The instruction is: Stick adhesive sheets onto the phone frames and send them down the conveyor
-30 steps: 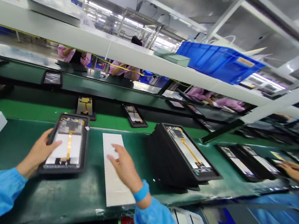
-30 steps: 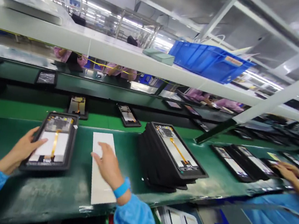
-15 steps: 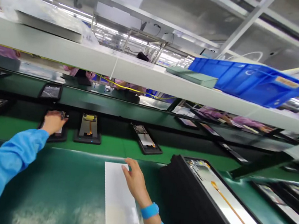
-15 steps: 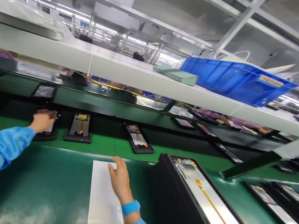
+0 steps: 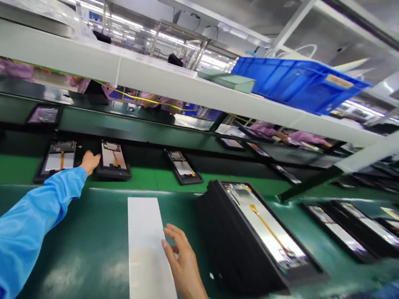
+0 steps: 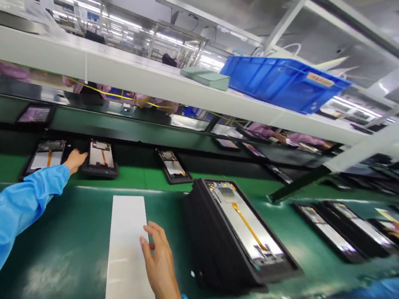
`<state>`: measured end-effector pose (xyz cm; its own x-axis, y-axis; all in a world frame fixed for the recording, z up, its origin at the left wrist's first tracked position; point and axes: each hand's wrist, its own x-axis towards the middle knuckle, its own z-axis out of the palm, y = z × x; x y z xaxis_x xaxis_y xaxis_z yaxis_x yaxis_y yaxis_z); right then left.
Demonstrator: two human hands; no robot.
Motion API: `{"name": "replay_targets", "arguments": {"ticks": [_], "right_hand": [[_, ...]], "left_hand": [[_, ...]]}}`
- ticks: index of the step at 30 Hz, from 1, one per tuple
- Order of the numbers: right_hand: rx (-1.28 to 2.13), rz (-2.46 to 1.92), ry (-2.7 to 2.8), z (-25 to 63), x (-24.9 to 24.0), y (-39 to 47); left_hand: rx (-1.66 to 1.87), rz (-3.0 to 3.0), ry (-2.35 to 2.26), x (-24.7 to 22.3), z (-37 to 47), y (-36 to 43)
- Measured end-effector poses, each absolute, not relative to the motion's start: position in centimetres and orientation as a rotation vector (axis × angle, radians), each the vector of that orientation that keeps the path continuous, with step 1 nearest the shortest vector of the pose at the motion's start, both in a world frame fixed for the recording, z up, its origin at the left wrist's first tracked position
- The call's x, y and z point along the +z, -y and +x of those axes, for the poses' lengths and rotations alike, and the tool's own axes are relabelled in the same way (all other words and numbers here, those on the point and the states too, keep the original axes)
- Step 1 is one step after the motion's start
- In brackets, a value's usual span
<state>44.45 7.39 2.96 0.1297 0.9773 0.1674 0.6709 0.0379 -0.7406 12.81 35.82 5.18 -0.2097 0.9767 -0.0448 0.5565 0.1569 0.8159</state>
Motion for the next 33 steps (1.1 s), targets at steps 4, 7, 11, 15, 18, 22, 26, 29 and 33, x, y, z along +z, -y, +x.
{"name": "replay_targets", "arguments": {"ticks": [4, 7, 11, 15, 18, 22, 26, 29, 33], "right_hand": [[0.546, -1.738, 1.582, 45.2, 2.1, -2.7], [0.538, -1.737, 1.574, 45.0, 1.3, 0.2], [0.504, -1.71, 1.652, 44.0, 0.5, 1.6], [0.427, -1.753, 1.792, 42.6, 0.0, -0.6], [0.395, -1.88, 1.86, 41.8, -0.4, -3.3], [0.396, -1.984, 1.866, 41.1, -1.2, -6.3], [0.395, -2.061, 1.851, 40.8, -2.0, -7.6], [0.388, -2.08, 1.836, 40.8, -2.3, -7.7], [0.37, -2.055, 1.817, 40.8, -2.5, -7.2]], "left_hand": [[0.96, 1.338, -1.814, 5.9, 10.6, -28.7], [1.044, 1.188, -1.645, 4.8, 7.4, -20.7], [0.983, 0.979, -1.482, 1.2, 4.3, -9.5], [0.899, 1.165, -1.567, -2.1, 3.4, -3.4], [0.845, 1.655, -1.759, -2.5, 3.3, -2.4], [0.788, 2.221, -1.757, -0.6, 6.4, -2.1], [0.701, 2.524, -1.228, 1.0, 12.6, -2.5], [0.586, 2.626, -1.066, 0.8, 16.4, -3.7], [0.408, 2.697, -1.027, -0.6, 18.4, -5.5]]}}
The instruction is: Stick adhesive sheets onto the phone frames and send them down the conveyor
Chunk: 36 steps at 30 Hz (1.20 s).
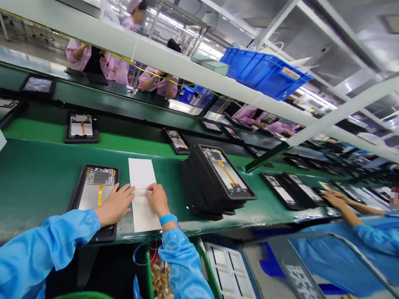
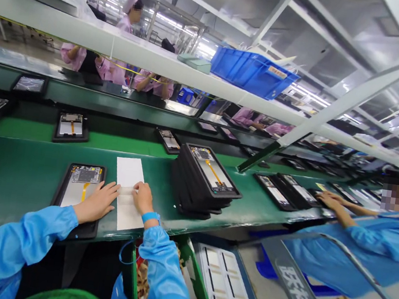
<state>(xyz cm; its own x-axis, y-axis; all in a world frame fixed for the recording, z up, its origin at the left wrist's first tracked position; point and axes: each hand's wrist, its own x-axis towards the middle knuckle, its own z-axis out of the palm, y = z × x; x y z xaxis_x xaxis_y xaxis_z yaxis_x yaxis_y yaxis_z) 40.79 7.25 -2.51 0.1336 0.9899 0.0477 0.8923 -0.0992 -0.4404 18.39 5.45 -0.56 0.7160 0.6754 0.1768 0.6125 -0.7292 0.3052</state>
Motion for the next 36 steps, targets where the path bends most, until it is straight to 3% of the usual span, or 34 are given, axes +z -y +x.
{"name": "replay_targets", "arguments": {"ticks": [14, 23, 28, 36], "right_hand": [[0.332, -1.733, 1.733, 41.1, -0.2, -4.2], [0.74, -1.379, 1.499, 33.8, 5.3, -5.3], [0.958, -1.286, 1.557, 26.9, 3.2, -8.0], [0.962, -1.409, 1.807, 24.1, -0.8, -11.3]], "left_hand": [[0.379, 2.763, -1.027, -2.1, 18.7, -5.7], [0.501, 2.766, -0.949, 1.2, 16.7, -3.5], [0.572, 2.701, -0.999, 3.3, 10.1, 0.2], [0.728, 2.565, -1.419, -0.4, 3.9, -1.0]]}}
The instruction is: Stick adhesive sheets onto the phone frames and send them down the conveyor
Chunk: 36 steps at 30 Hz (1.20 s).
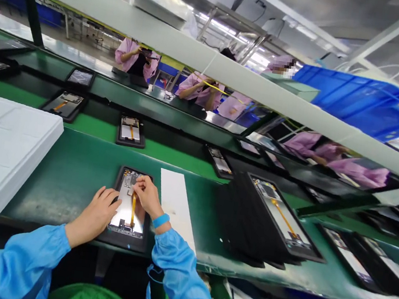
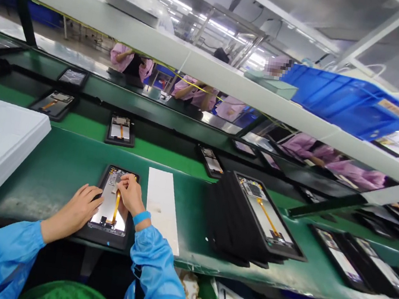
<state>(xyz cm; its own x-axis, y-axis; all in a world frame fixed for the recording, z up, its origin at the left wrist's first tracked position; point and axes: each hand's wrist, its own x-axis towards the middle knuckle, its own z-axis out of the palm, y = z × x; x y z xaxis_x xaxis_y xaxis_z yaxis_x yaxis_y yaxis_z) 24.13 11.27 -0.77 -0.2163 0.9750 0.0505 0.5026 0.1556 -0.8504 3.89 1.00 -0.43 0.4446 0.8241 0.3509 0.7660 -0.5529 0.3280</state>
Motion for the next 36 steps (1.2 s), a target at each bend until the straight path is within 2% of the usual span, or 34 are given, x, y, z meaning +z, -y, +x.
{"name": "replay_targets", "arguments": {"ticks": [15, 28, 36], "right_hand": [[0.946, -1.392, 1.936, 24.0, -0.5, -12.3], [0.563, -1.42, 2.134, 24.1, -0.9, -12.3], [0.573, -1.512, 2.101, 23.8, -1.0, -13.7]], "left_hand": [[0.674, 2.597, -1.466, -0.8, 5.9, -4.5], [0.578, 2.595, -1.574, 0.8, 6.9, -4.3], [0.657, 2.483, -1.733, -0.4, 6.9, -4.7]]}}
